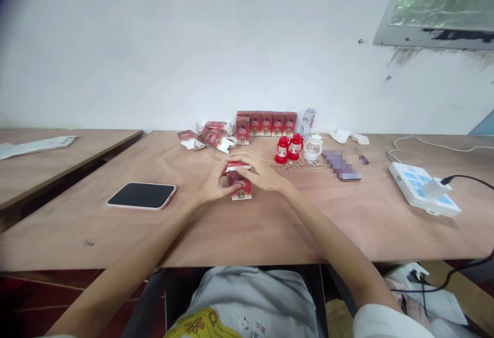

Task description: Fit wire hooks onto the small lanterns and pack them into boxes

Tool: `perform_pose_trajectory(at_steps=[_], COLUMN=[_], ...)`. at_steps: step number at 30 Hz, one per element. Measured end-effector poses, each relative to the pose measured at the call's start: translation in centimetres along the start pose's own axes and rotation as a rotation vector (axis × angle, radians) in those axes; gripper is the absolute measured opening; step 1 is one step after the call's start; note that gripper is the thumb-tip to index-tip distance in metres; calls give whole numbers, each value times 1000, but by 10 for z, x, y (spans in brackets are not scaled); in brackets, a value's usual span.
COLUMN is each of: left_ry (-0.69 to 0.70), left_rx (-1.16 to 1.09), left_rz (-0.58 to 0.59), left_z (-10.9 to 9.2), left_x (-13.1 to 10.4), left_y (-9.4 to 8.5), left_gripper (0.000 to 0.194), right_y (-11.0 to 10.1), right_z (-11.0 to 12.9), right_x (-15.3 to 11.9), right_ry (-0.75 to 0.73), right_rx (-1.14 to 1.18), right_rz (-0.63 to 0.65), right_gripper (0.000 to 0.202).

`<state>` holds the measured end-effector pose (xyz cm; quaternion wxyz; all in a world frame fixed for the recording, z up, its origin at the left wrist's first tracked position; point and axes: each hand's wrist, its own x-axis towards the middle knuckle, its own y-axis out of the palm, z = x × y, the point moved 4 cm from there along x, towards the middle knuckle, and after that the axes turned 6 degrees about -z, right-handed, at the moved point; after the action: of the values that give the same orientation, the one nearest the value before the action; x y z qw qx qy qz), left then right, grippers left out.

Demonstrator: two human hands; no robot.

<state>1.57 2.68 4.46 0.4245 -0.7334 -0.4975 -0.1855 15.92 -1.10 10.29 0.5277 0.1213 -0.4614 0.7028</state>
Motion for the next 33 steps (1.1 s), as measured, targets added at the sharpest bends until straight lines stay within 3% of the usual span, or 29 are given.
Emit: perform_pose_trajectory(at_steps=[4,9,12,16,18,21,24,28,33], left_ry=[-32,-107,-135,-233,-260,-269,-253,-247,-260], left_rx=[-78,-167,-125,205,403,565,612,637,636], left_rz=[-76,-47,30,296,423,513,540,545,565], left_z=[7,10,14,32,41,47,46,42,40], left_x=[-2,-3,-4,-11,-16,-21,-25,-26,-26], left_y=[2,4,7,19,24,29,31,31,31], left_gripper=[80,94,93,101,90,76,75,75,75], right_y=[1,7,8,-1,-12,-34,-51,-58,-46], right_z=[-12,-17,-15,-20,-38,-87,-137,-190,-226], right_x=[1,-11,-21,-16,-1,33,74,118,143], right_ry=[-8,-23,11,20,88,365,480,533,503], right_rx=[-94,-267,-308,-393,-490,-717,-772,-784,-765], right_rz=[-66,21,59,132,150,151,113,35,-26], right_gripper=[34,37,45,52,60,78,70,68,67])
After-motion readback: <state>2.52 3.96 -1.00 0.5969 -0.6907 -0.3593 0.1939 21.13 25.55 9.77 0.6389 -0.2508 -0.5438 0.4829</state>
